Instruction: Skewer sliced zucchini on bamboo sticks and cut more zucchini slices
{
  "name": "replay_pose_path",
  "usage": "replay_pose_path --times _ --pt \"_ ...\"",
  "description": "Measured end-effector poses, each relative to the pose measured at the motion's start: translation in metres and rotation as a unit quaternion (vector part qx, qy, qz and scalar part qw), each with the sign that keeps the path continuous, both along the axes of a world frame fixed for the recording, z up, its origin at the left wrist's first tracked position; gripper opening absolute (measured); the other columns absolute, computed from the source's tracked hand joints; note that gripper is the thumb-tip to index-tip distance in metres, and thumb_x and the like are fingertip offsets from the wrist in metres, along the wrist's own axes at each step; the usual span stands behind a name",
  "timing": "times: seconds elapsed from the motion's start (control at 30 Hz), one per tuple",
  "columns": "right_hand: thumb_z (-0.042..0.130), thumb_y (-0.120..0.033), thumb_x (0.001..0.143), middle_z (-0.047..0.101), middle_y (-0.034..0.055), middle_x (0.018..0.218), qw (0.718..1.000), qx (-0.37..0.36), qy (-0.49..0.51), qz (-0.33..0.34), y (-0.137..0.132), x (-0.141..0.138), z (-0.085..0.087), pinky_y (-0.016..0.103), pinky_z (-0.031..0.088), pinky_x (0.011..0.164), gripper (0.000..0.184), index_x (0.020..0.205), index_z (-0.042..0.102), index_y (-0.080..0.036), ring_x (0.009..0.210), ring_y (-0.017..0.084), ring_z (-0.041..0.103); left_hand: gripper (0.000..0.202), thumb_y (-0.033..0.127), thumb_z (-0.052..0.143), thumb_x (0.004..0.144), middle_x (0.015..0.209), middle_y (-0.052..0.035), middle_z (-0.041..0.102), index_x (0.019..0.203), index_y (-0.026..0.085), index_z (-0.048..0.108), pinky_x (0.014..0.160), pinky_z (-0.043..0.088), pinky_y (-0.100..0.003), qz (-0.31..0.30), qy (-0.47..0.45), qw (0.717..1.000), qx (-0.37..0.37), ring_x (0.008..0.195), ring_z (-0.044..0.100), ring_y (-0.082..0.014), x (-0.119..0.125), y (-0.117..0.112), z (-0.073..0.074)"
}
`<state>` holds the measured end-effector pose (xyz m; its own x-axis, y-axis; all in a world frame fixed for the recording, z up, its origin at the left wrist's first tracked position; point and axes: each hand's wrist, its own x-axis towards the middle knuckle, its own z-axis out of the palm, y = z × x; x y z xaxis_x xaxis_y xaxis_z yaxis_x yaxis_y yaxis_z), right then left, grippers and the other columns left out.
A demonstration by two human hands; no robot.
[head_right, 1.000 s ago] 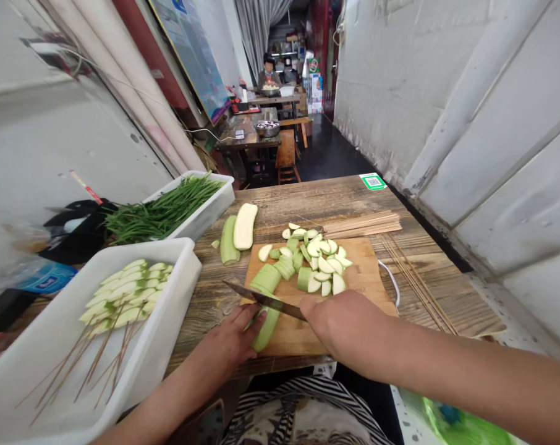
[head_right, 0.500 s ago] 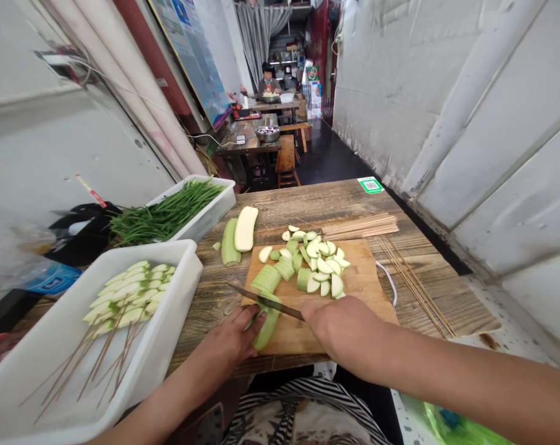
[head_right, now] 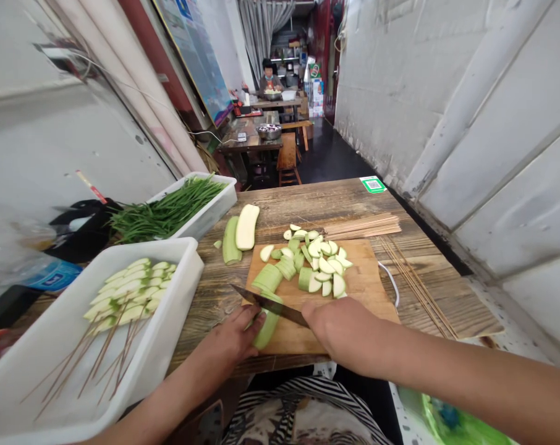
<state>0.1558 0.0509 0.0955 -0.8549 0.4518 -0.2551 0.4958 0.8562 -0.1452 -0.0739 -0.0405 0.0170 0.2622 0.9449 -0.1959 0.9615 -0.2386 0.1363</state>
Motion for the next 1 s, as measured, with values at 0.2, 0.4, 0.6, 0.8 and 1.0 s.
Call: replay_pose_path --times 0.2,0.4,0.6,0.8,1.0 --pt "0.043 -0.015 0.083 0.069 0.0059 0.069 1.0 0.015 -0.006 0.005 0.001 -0.002 -0.004 0.026 0.03 0.045 0.011 0.088 0.054 -0.015 0.059 0.019 0.064 0.047 0.014 0.055 0.076 0.126 -0.0116 0.048 0.122 0.016 0.047 0.094 0.04 -0.037 -0.012 -0.001 1.0 -0.012 0.112 0.044 -0.0248 0.001 0.001 0.007" --pt "0.051 -0.008 0.069 0.066 0.0028 0.059 0.999 0.047 -0.01 0.004 -0.009 -0.001 0.022 0.028 0.019 0.041 0.019 0.086 0.053 -0.016 0.05 0.02 0.062 0.047 0.015 0.057 0.076 0.126 -0.012 0.048 0.122 0.014 0.047 0.097 0.039 -0.037 -0.002 0.012 1.0 -0.027 0.118 0.04 -0.026 0.004 0.0 0.013" --pt "0.046 -0.011 0.077 0.066 0.0027 0.06 0.999 0.037 0.007 0.015 -0.009 0.0 0.021 0.027 0.021 0.041 0.012 0.085 0.053 -0.016 0.051 0.018 0.061 0.048 0.018 0.057 0.077 0.128 -0.0156 0.046 0.124 0.01 0.046 0.096 0.04 -0.039 -0.012 0.013 0.999 -0.033 0.119 0.039 -0.0287 0.002 -0.003 0.012" --pt "0.046 -0.015 0.082 0.068 0.0059 0.066 1.0 -0.006 0.002 0.021 -0.001 -0.002 0.004 0.025 0.031 0.045 0.01 0.087 0.054 -0.015 0.057 0.02 0.063 0.048 0.018 0.056 0.078 0.126 -0.0152 0.047 0.124 0.01 0.045 0.095 0.041 -0.038 -0.026 0.012 0.999 -0.016 0.118 0.04 -0.0275 0.0 -0.003 0.006" --pt "0.045 -0.018 0.085 0.068 0.0063 0.068 1.0 0.004 0.006 0.017 0.002 0.002 -0.012 0.025 0.029 0.044 0.009 0.084 0.054 -0.015 0.056 0.02 0.064 0.041 0.011 0.045 0.081 0.124 -0.0135 0.048 0.122 0.013 0.046 0.092 0.043 -0.039 -0.066 0.017 0.997 0.037 0.115 0.042 -0.0254 -0.006 -0.007 0.002"
